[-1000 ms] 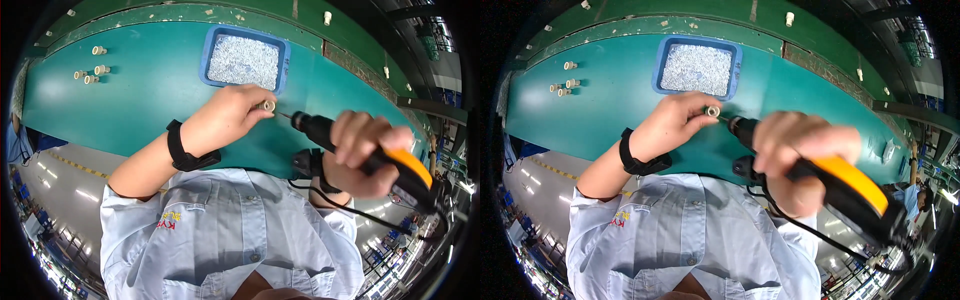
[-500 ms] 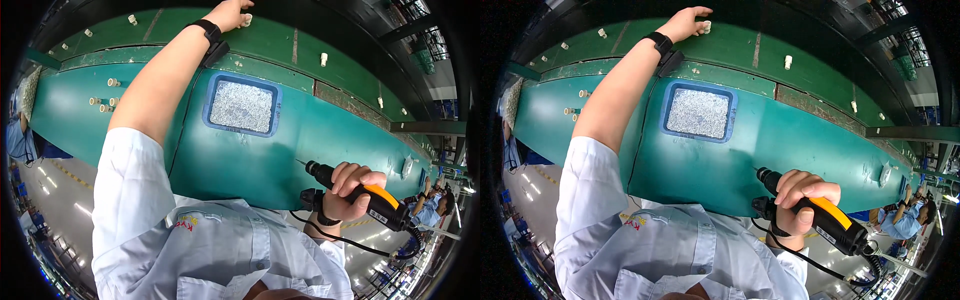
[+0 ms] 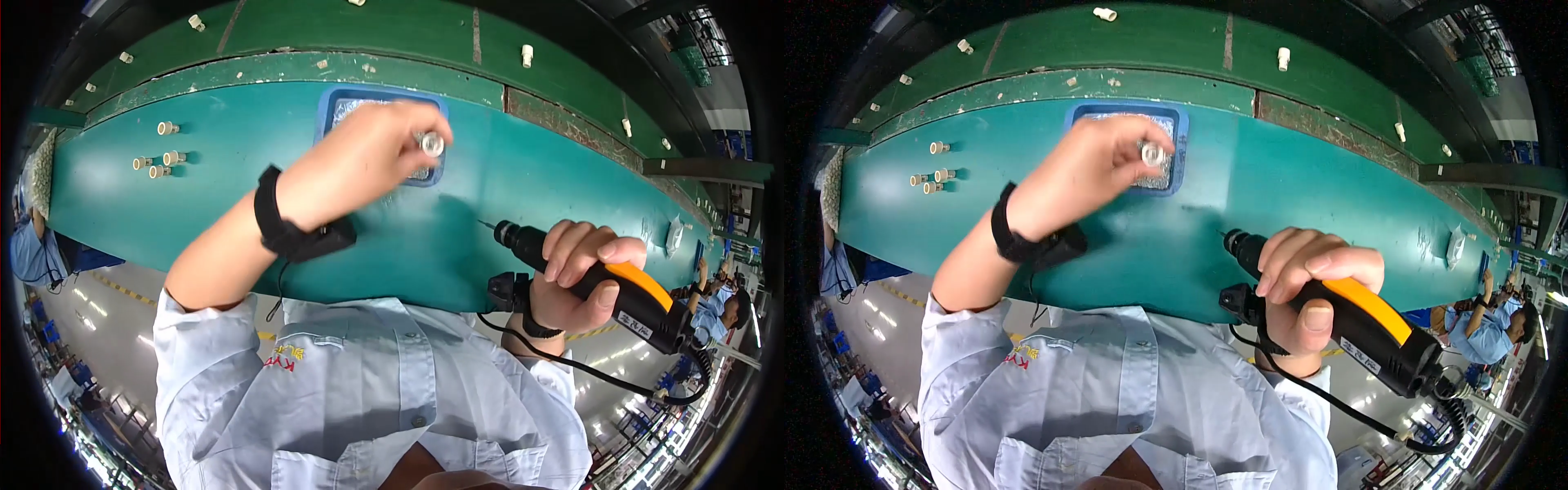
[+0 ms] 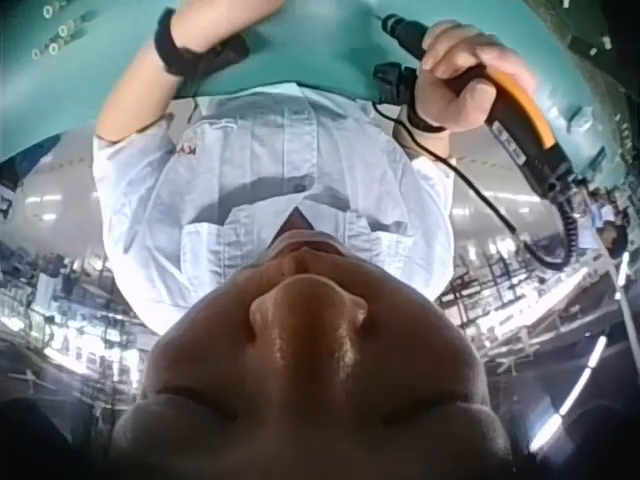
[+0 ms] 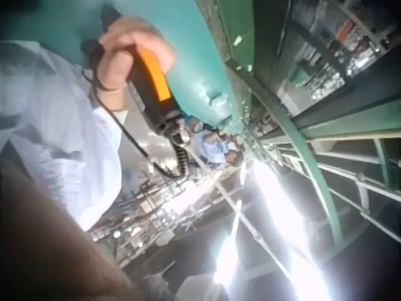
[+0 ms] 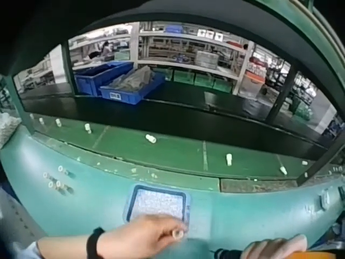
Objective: The person picks up a small metal pin from a tray, inserts it into a plastic component, and uses a power screwdriver to secure it before placing the finished part onto the conveyor belt.
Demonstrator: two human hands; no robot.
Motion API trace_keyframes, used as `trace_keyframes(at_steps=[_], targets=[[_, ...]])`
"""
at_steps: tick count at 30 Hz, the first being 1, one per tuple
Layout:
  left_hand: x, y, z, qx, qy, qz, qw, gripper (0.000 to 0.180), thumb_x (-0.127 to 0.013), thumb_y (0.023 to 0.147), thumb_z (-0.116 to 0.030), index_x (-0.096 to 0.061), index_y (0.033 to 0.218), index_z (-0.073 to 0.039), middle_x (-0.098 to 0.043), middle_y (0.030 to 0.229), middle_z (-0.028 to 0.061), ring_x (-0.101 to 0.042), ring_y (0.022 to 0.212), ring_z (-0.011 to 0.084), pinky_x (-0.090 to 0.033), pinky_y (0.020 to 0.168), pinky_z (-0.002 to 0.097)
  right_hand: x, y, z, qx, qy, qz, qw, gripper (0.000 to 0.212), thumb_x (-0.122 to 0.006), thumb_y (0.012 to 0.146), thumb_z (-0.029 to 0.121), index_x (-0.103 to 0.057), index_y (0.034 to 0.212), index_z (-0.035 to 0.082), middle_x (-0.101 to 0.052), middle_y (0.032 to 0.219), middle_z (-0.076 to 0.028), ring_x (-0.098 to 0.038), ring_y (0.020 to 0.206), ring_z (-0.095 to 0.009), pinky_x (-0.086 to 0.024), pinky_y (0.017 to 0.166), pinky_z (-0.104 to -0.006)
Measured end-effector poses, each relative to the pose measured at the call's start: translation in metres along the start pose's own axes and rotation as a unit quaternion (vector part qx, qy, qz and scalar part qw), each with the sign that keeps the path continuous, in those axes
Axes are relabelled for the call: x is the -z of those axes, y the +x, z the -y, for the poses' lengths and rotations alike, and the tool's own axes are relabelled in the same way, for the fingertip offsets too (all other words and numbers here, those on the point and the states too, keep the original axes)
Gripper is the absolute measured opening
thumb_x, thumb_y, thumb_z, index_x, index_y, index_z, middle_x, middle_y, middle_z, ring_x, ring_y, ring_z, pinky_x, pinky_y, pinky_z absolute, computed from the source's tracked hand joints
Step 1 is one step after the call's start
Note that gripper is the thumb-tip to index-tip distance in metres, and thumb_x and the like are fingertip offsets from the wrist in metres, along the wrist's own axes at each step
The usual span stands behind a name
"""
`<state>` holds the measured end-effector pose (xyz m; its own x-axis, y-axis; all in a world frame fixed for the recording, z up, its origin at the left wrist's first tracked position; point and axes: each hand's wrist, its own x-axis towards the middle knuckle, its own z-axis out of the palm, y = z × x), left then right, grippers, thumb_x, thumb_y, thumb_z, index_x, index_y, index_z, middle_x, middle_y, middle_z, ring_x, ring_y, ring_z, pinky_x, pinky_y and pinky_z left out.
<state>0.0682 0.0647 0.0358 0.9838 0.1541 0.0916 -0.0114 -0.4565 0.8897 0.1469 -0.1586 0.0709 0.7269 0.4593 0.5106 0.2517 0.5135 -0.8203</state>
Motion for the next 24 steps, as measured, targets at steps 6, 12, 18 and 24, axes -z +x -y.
trace_keyframes(at_steps=[6, 12, 18, 24], targets=[[-0.058, -0.067, 0.027, 0.079, -0.081, -0.018, 0.993, 0.022, -0.066, 0.079, -0.001, -0.062, 0.100, -0.003, -0.064, 0.091, 0.0145, -0.065, 0.075, 0.0287, -0.052, 0.065, 0.0340, -0.009, 0.007, -0.002, 0.015, 0.032, 0.074, 0.997, 0.039, -0.066, 0.087, 0.037, -0.046, 0.100, 0.006, -0.050, 0.059, -0.002, -0.049, 0.048, -0.015, -0.041, 0.050, -0.0291], [-0.052, -0.067, 0.015, 0.082, -0.082, -0.061, 0.991, 0.022, -0.069, 0.078, 0.000, -0.062, 0.099, -0.001, -0.063, 0.089, 0.0120, -0.063, 0.072, 0.0207, -0.051, 0.064, 0.0310, -0.008, 0.002, 0.000, 0.021, 0.037, 0.091, 0.995, 0.038, -0.065, 0.088, 0.037, -0.046, 0.102, 0.006, -0.049, 0.060, -0.002, -0.049, 0.048, -0.015, -0.042, 0.050, -0.0296], [-0.010, -0.033, 0.040, -0.061, 0.125, -0.136, 0.981, 0.017, -0.071, 0.074, -0.004, -0.065, 0.090, -0.002, -0.064, 0.087, 0.0135, -0.064, 0.072, 0.0278, -0.051, 0.065, 0.0349, -0.007, 0.000, 0.001, 0.027, 0.035, 0.084, 0.995, 0.037, -0.063, 0.089, 0.036, -0.046, 0.102, 0.006, -0.049, 0.060, -0.003, -0.049, 0.048, -0.015, -0.042, 0.050, -0.0296], [-0.001, -0.014, 0.057, 0.022, 0.115, -0.020, 0.993, 0.012, -0.072, 0.074, -0.005, -0.065, 0.083, -0.002, -0.063, 0.077, 0.0110, -0.062, 0.072, 0.0243, -0.049, 0.064, 0.0330, -0.008, 0.001, 0.000, 0.024, 0.037, 0.089, 0.995, 0.037, -0.063, 0.089, 0.036, -0.045, 0.102, 0.006, -0.050, 0.060, -0.003, -0.049, 0.048, -0.015, -0.042, 0.050, -0.0294]])
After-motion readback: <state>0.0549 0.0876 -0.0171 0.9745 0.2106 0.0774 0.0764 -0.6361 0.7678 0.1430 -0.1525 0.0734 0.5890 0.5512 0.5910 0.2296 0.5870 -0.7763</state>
